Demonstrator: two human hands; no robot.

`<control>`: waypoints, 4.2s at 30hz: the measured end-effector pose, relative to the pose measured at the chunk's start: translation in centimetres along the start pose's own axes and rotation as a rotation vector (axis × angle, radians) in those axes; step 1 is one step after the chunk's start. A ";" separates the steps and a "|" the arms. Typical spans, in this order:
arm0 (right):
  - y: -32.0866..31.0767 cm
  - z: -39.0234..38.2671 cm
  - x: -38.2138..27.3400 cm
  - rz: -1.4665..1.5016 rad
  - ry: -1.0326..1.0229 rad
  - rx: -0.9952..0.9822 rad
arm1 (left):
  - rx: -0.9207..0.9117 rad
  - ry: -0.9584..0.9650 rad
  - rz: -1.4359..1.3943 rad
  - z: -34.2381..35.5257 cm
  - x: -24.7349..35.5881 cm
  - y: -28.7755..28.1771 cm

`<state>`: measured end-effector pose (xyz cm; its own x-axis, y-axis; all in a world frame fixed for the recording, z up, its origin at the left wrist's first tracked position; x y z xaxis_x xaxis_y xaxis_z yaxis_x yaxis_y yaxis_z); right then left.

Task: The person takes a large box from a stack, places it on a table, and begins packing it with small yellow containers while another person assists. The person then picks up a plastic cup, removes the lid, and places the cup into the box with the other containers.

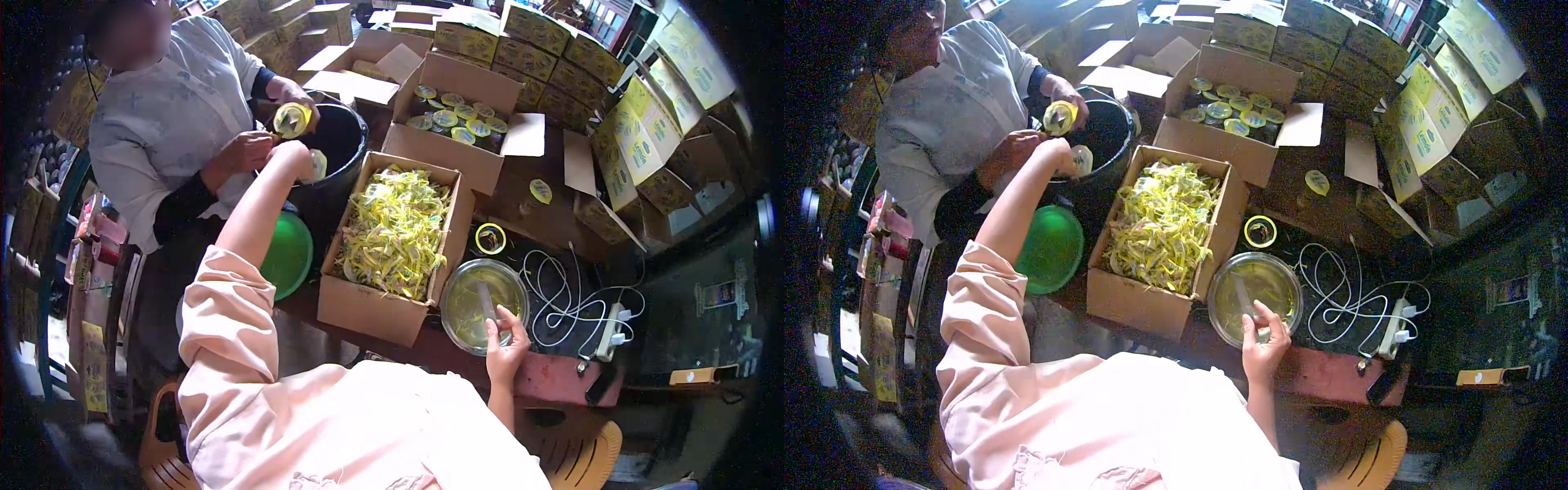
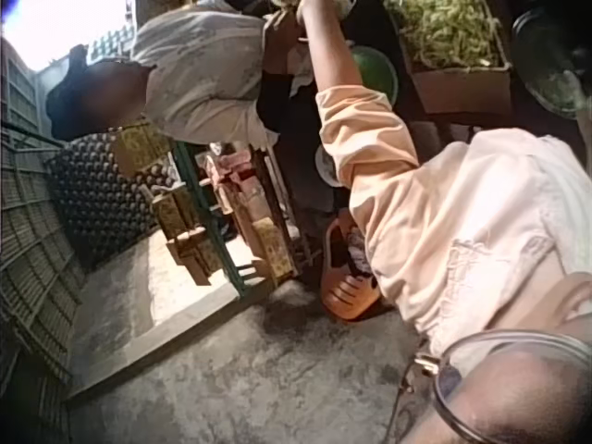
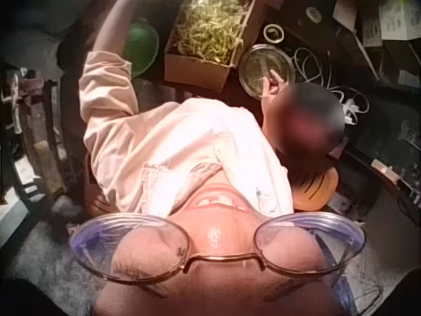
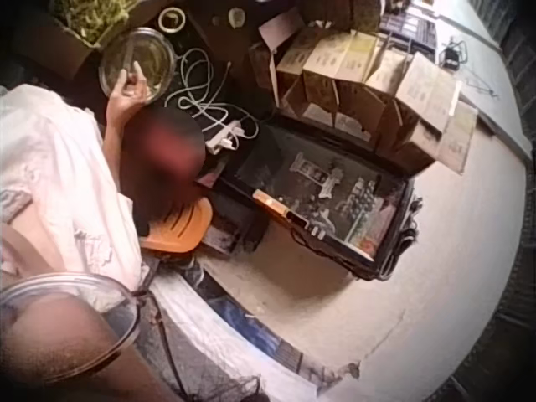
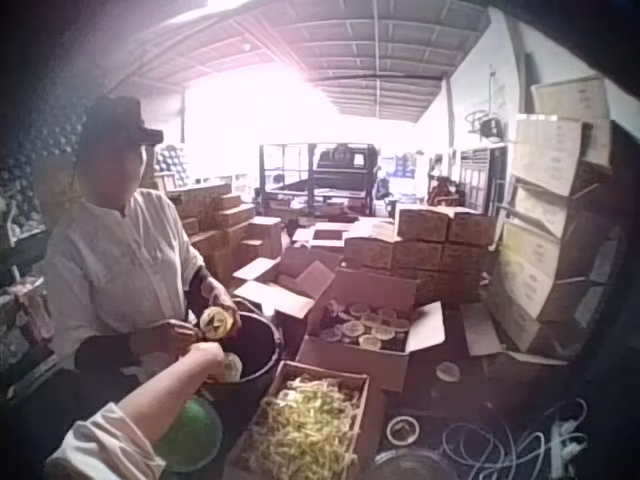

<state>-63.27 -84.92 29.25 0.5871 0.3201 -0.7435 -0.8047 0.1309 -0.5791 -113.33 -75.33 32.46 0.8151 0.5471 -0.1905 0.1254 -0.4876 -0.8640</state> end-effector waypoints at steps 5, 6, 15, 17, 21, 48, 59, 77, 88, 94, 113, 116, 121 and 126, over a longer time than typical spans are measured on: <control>0.4 0.0 -0.1 0.018 -0.002 0.003 | 0.471 0.031 -0.336 -3.3 0.7 -1.1; 0.6 0.0 -0.1 0.006 -0.026 -0.007 | 0.177 0.027 -0.210 -3.6 0.9 -0.4; 0.9 0.0 -0.8 0.007 -0.072 -0.032 | 0.285 0.061 -0.231 -3.6 -0.2 -0.4; 1.1 -0.1 -0.8 0.013 -0.058 -0.040 | -0.001 0.202 -0.172 -2.7 -0.5 0.6; 1.2 0.1 -0.5 0.007 -0.064 -0.028 | -0.245 0.011 -0.412 -3.4 0.2 1.2; 1.0 0.3 -0.4 0.052 0.029 -0.043 | 0.146 0.054 -0.526 -2.9 -1.1 0.8; 1.2 0.6 -0.8 0.085 -0.003 -0.034 | 0.480 0.096 -0.549 -2.9 -1.5 0.4; 1.1 0.0 -0.7 0.068 -0.022 -0.033 | 0.271 0.113 -0.670 -4.0 -1.7 1.8; 5.5 -0.1 1.8 1.307 0.807 -0.317 | 0.313 0.972 -1.559 -10.3 5.0 2.8; 7.1 1.1 -2.4 1.263 0.679 -0.469 | 0.353 0.958 -1.734 -13.5 6.1 8.0; 0.8 5.6 -15.7 -0.257 -1.016 0.171 | 0.854 0.940 -1.356 -24.3 9.7 7.5; 0.4 5.6 -16.1 -0.289 -1.025 0.198 | 0.868 0.962 -1.325 -25.0 9.8 6.9; -0.3 5.9 -16.4 -0.372 -1.077 0.246 | 0.887 1.016 -1.280 -26.0 10.3 5.6; -0.9 6.3 -15.9 -0.395 -1.083 0.278 | 0.876 1.056 -1.266 -25.8 11.2 5.2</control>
<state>-72.41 -84.22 43.75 0.5262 0.8218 0.2185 -0.6547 0.5555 -0.5126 -88.99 -89.31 37.82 0.4940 -0.5028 0.7093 0.8499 0.4514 -0.2719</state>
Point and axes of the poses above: each hand's wrist, its own z-axis towards the middle knuckle, its own y-axis out of the palm, x = y × z, the point moved 4 cm from there along z, towards the middle knuckle, and after that the axes turned 8 degrees about -z, right-handed, at the moved point
